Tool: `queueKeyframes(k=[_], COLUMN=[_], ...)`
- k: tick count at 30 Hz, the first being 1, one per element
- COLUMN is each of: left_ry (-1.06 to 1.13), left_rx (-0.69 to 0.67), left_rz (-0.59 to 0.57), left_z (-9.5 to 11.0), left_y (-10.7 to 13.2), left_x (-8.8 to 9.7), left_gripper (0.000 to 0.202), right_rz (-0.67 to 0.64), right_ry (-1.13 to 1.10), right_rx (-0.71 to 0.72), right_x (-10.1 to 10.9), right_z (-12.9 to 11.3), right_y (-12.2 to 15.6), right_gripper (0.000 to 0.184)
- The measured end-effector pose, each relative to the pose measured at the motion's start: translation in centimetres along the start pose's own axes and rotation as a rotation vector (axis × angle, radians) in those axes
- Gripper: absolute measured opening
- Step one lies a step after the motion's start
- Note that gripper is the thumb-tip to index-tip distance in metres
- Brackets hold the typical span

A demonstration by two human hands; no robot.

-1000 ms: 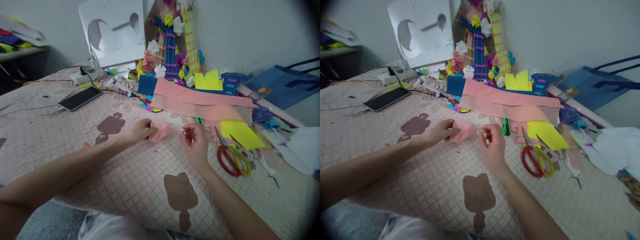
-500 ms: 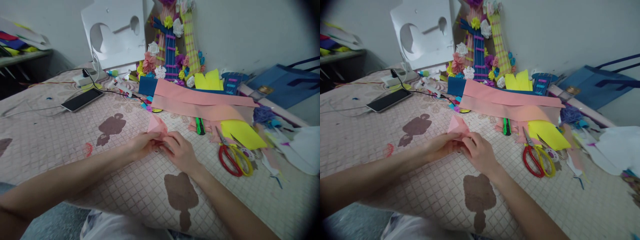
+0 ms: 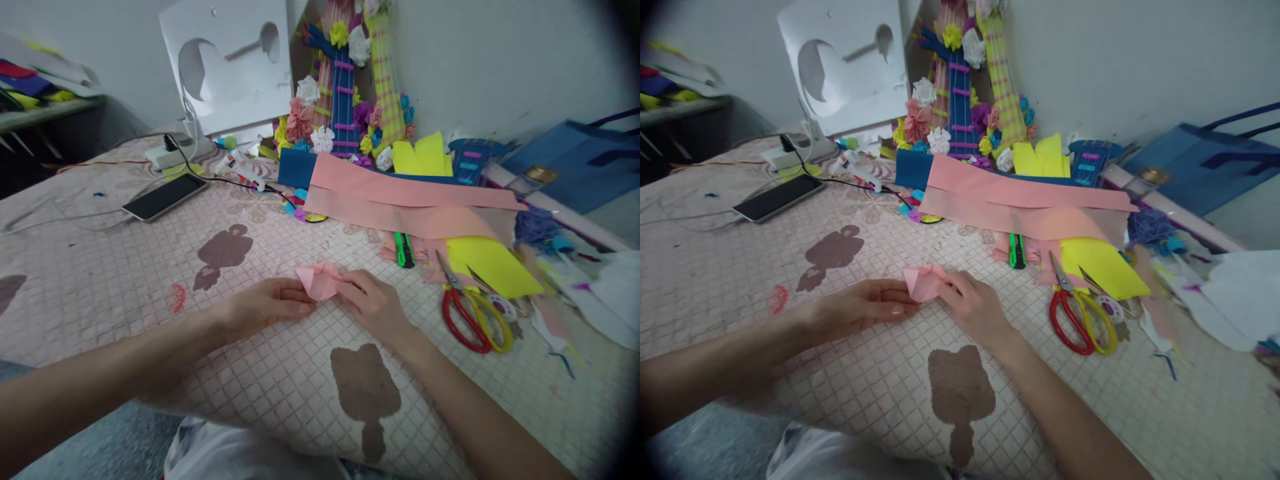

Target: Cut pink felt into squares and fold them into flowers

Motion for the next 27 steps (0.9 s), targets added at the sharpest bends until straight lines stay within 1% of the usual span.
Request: queueKeyframes(k=[2, 3, 5, 7, 9, 10, 12, 14, 16, 18, 21, 24, 27], left_ry=[-0.094, -0.173, -0.443, -0.832, -1.197, -1.337, -1.534, -1.682, -1.775, -1.802, -1.789, -1.786, -1.760], left_rx=[-0.030, -0.082, -0.254, -0.469, -0.659, -0.731, -0.835, -0.902, -0.954, -0.992, -1.004, -0.980, -0.934], left_rz=[0.051, 0.097, 0.198, 0.250, 0.236, 0.208, 0.142, 0.047, -0.045, -0.082, -0.068, -0.064, -0.060], left_z=[-0.5, -0.5, 0.0, 1.1, 2.0, 2.4, 2.9, 3.0, 2.9, 2.9, 2.9, 2.7, 2.4], left_y=[0.9, 1.3, 1.7, 1.7, 1.4, 1.1, 0.5, -0.1, -0.4, -0.4, -0.2, 0.0, -0.3], left_x=[1.3, 1.8, 2.3, 1.7, 0.4, -0.1, -0.8, -1.2, -1.4, -1.5, -1.6, -1.8, -1.6], left_gripper=[0.038, 0.039, 0.034, 0.023, 0.017, 0.017, 0.015, 0.015, 0.022, 0.028, 0.031, 0.029, 0.024], right_rz=[-0.044, -0.062, -0.081, -0.084, -0.080, -0.080, -0.077, -0.074, -0.080, -0.071, -0.067, -0.131, -0.163], right_ry=[-0.020, -0.026, -0.049, -0.076, -0.096, -0.105, -0.126, -0.153, -0.171, -0.167, -0.124, -0.073, -0.055], right_rx=[0.033, 0.036, 0.024, 0.006, -0.011, -0.014, -0.009, 0.007, 0.008, -0.003, 0.022, 0.077, 0.039], right_x=[-0.2, -0.4, -0.7, -0.8, -0.9, -0.9, -0.7, -0.5, -0.3, -0.1, 0.3, 0.3, 0.1], right_z=[0.2, 0.3, 0.5, 0.6, 0.7, 0.7, 0.8, 0.9, 1.1, 1.1, 0.6, -0.3, -0.7], right_y=[0.4, 0.5, 0.6, 0.6, 0.7, 0.7, 0.8, 1.0, 1.3, 1.6, 1.8, 2.0, 2.1], right_gripper=[0.023, 0.025, 0.027, 0.025, 0.022, 0.021, 0.020, 0.020, 0.020, 0.020, 0.020, 0.021, 0.019])
Point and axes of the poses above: each hand's wrist, its own y-axis away from the middle knuckle, its own x-axis out of the back of the hand, z = x × y, the point moved 5 cm from there along -y, towards the middle knuckle, and after that the axes turned 1 degree about x, right-handed, at the moved point
